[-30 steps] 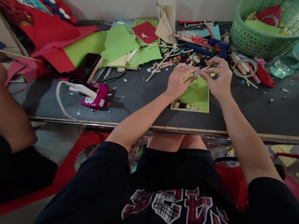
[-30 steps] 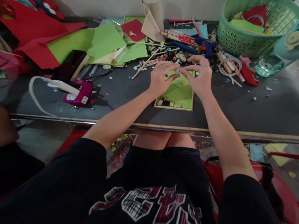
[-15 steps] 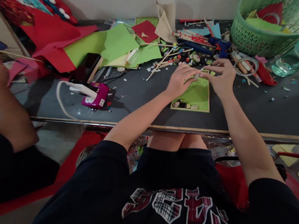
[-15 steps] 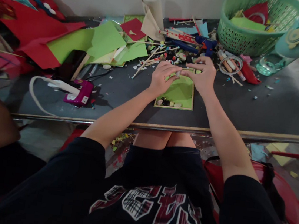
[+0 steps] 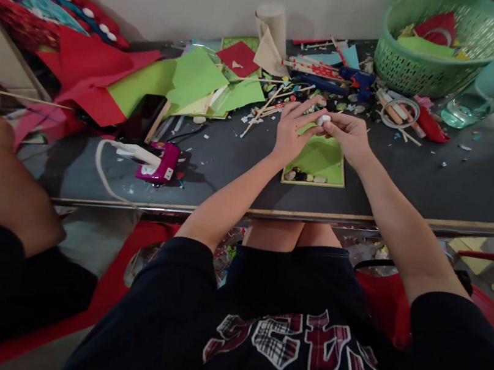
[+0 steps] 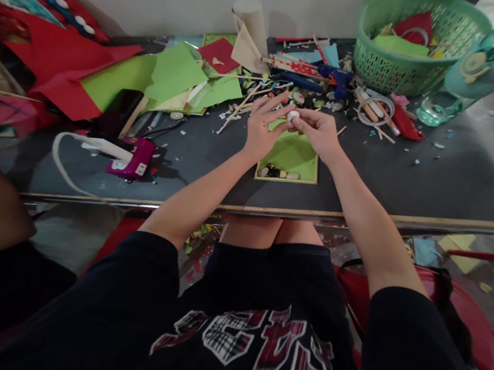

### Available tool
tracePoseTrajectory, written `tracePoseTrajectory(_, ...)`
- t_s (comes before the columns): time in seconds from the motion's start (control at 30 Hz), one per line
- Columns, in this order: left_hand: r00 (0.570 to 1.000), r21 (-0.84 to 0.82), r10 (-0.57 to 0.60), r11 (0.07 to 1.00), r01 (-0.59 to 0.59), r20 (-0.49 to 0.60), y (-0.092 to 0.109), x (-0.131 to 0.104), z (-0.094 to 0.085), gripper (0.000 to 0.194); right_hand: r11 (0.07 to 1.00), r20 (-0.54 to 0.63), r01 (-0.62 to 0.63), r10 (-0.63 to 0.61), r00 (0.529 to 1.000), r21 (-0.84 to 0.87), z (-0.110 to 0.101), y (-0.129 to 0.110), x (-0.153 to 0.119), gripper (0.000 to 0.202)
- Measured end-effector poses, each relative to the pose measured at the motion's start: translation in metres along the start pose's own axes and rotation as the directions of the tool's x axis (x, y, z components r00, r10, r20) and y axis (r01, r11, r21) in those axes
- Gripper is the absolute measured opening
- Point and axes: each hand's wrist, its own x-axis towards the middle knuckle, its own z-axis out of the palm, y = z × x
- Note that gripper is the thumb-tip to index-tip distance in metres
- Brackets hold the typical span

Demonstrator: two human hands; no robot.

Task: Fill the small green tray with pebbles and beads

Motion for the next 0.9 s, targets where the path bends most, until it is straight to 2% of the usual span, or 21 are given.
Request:
tracePoseTrajectory(0.17, 0.999, -0.010, 0.007, 1.000, -0.007, -0.053, -0.009, 0.000, 0.000, 0.045, 0.997, -0.008, 0.064, -0.064, 0.998, -0.047, -0.002, 0.008, 0.004, 0.061)
tracePoseTrajectory(0.3, 0.996, -0.026, -0.064, 0.998, 0.062, -0.068, -0.007, -0.001, -0.002, 0.042, 0.994, 0.021, 0.103, -0.102, 0.995, -0.045, -0.003, 0.009, 0.004, 0.054)
tracePoseTrajectory(0.43, 0.996, -0.024, -0.046, 0.999, 0.044, -0.078, -0.003, 0.000, -0.002, 0.041, 0.990, 0.028, 0.125, -0.123, 0.992, -0.061, -0.004, 0.008, 0.004, 0.052)
tracePoseTrajectory(0.63, 0.998, -0.040, -0.042, 0.998, 0.040, -0.044, 0.004, 0.001, -0.004, 0.036, 0.985, 0.092, 0.153, -0.145, 0.985, -0.079, -0.002, 0.009, 0.002, 0.051)
tracePoseTrajectory(0.8, 0.995, -0.113, -0.094, 0.989, 0.091, -0.022, 0.009, 0.001, -0.004, 0.035, 0.988, 0.111, 0.133, -0.124, 0.986, -0.082, -0.002, 0.013, 0.002, 0.056)
tracePoseTrajectory(0.9, 0.991, -0.165, -0.130, 0.978, 0.129, 0.004, 0.004, 0.001, -0.001, 0.037, 0.988, 0.120, 0.118, -0.106, 0.987, -0.099, -0.002, 0.016, 0.003, 0.056)
